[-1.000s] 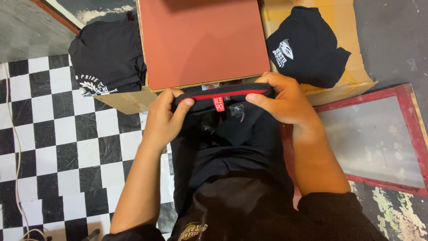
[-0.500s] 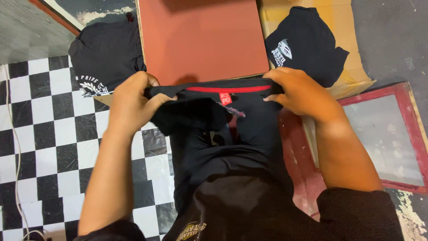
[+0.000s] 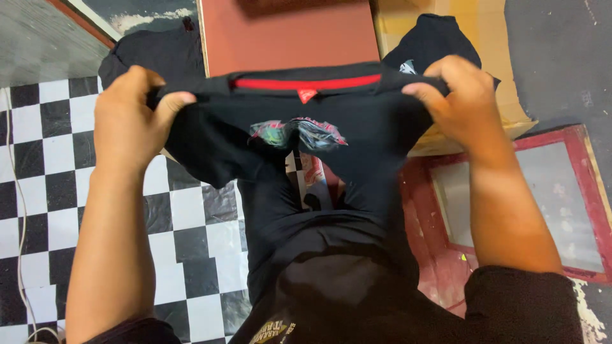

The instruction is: Operating a heat press machine to apply printed designs onto black t-shirts.

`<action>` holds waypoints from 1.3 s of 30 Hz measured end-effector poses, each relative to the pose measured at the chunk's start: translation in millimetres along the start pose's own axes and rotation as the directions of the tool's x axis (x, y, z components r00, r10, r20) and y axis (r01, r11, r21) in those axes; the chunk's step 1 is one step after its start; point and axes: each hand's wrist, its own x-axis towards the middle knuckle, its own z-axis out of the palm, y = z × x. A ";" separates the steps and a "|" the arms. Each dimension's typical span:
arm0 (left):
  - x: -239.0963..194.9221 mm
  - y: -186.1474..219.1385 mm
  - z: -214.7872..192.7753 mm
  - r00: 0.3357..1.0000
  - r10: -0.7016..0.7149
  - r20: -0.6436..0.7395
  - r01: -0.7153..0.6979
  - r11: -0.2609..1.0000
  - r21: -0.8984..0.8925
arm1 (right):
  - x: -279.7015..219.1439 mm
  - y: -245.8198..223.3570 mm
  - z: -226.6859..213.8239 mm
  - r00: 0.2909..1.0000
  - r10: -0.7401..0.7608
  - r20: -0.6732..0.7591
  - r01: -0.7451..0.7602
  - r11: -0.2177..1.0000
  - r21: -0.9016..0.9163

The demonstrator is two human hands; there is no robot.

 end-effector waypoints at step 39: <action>-113.5 -34.3 224.9 0.536 -0.760 0.367 0.602 0.039 -0.798 | -124.8 113.8 232.6 0.538 0.843 0.021 -0.559 0.338 0.758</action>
